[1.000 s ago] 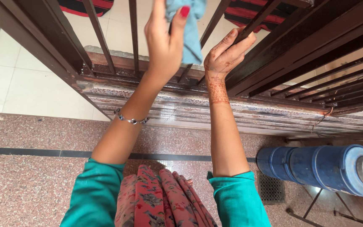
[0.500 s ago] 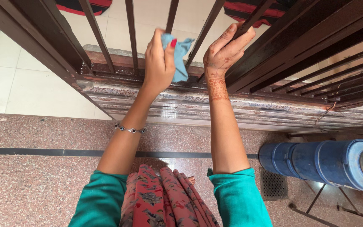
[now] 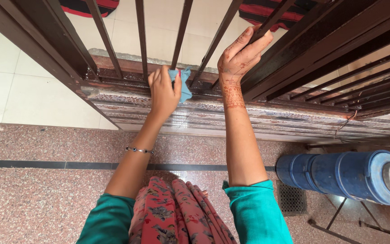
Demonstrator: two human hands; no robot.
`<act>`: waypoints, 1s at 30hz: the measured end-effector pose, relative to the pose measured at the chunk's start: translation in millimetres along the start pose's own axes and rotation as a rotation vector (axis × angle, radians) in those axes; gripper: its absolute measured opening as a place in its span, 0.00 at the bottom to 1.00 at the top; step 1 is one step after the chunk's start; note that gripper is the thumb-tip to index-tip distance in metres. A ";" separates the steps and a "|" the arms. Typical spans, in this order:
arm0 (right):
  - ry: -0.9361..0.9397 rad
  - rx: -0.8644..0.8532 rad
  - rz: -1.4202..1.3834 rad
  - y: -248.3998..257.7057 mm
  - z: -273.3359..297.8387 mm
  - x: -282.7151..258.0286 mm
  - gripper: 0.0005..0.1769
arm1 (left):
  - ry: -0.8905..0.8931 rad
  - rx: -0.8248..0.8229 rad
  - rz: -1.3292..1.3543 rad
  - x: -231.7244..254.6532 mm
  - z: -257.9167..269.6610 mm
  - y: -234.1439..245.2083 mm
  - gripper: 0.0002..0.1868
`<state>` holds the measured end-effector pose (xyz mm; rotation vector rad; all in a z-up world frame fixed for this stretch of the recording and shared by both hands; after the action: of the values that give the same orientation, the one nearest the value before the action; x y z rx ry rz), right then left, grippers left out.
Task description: The person wipes the horizontal bars of a brown metal railing using a blue cloth. They systematically clean the surface of the bars, moving from one section to the next while holding the cloth with both hands.
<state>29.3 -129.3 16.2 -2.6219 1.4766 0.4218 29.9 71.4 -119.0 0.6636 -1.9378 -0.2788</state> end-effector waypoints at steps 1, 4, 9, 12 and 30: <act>0.010 0.001 0.001 0.1 0.1 -0.5 0.10 | -0.013 0.018 -0.027 -2.3 3.2 -0.8 0.14; 0.007 0.000 0.001 -0.3 0.8 1.4 0.10 | 0.063 -0.038 -0.104 -14.9 9.2 -8.5 0.12; 0.006 -0.008 0.008 -0.6 1.4 2.2 0.09 | 0.011 -0.001 -0.149 -18.2 18.0 -3.4 0.15; 0.006 -0.005 -0.009 -0.5 2.0 2.0 0.10 | 0.030 -0.030 -0.142 -22.6 18.8 -2.9 0.14; -0.015 -0.002 -0.019 0.1 1.7 2.8 0.09 | 0.391 0.127 0.288 -15.5 15.2 50.1 0.16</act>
<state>30.3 -131.3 13.8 -2.6264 1.4472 0.4400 5.1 119.8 -114.1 0.4707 -1.6531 0.1468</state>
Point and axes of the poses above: each hand's wrist, its own z-axis away from the middle knuckle, its own y-axis out of the back of the hand, x = y × z, the point moved 7 cm from there along -z, towards the middle knuckle, and after that the axes turned 14 degrees about y, right-handed, at the moved point
